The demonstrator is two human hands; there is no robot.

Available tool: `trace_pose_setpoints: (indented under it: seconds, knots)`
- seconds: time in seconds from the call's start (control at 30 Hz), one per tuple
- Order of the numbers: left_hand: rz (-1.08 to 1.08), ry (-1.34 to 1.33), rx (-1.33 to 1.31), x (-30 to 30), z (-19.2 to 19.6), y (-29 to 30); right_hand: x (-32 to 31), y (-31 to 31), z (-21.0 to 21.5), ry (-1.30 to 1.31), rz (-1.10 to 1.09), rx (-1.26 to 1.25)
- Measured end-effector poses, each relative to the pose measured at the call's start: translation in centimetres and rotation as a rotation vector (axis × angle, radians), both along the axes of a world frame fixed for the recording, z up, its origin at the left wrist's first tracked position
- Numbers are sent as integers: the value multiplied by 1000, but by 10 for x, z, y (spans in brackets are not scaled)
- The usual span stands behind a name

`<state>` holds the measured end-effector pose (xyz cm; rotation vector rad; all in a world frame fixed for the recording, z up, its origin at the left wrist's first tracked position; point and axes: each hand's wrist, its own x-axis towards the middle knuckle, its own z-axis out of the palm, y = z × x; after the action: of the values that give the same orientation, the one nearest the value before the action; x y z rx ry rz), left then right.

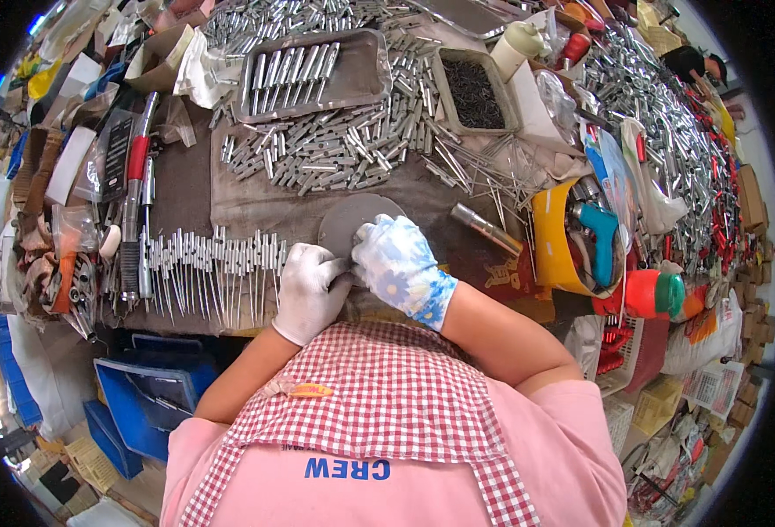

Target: The person assembles metal components by inserting thin metal pins into small metal pieces, pressing them on a round metal block using a cylindrical tool, and lining up the assembled parts on the table.

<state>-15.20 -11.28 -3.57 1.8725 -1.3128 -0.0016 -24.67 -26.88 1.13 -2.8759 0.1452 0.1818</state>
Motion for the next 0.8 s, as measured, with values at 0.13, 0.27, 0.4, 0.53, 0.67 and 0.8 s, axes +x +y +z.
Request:
trace_pose_setpoints:
  seconds: [0.13,0.27,0.4,0.53,0.67,0.8]
  knots:
    - [-2,19,44,1,1,1,-19,-3,1,-211,-88,90]
    - [8,42,35,-1,6,-2,-35,3,-15,-240,117,15]
    - [5,53,81,0,8,4,-29,9,-11,-248,103,-16]
    - [-35,-168,207,27,16,11,-35,-1,4,-30,-80,256]
    - [-163,-238,341,65,28,25,-57,-10,6,-307,-16,496]
    - [-118,-189,167,64,23,18,-57,-10,14,-276,-19,646]
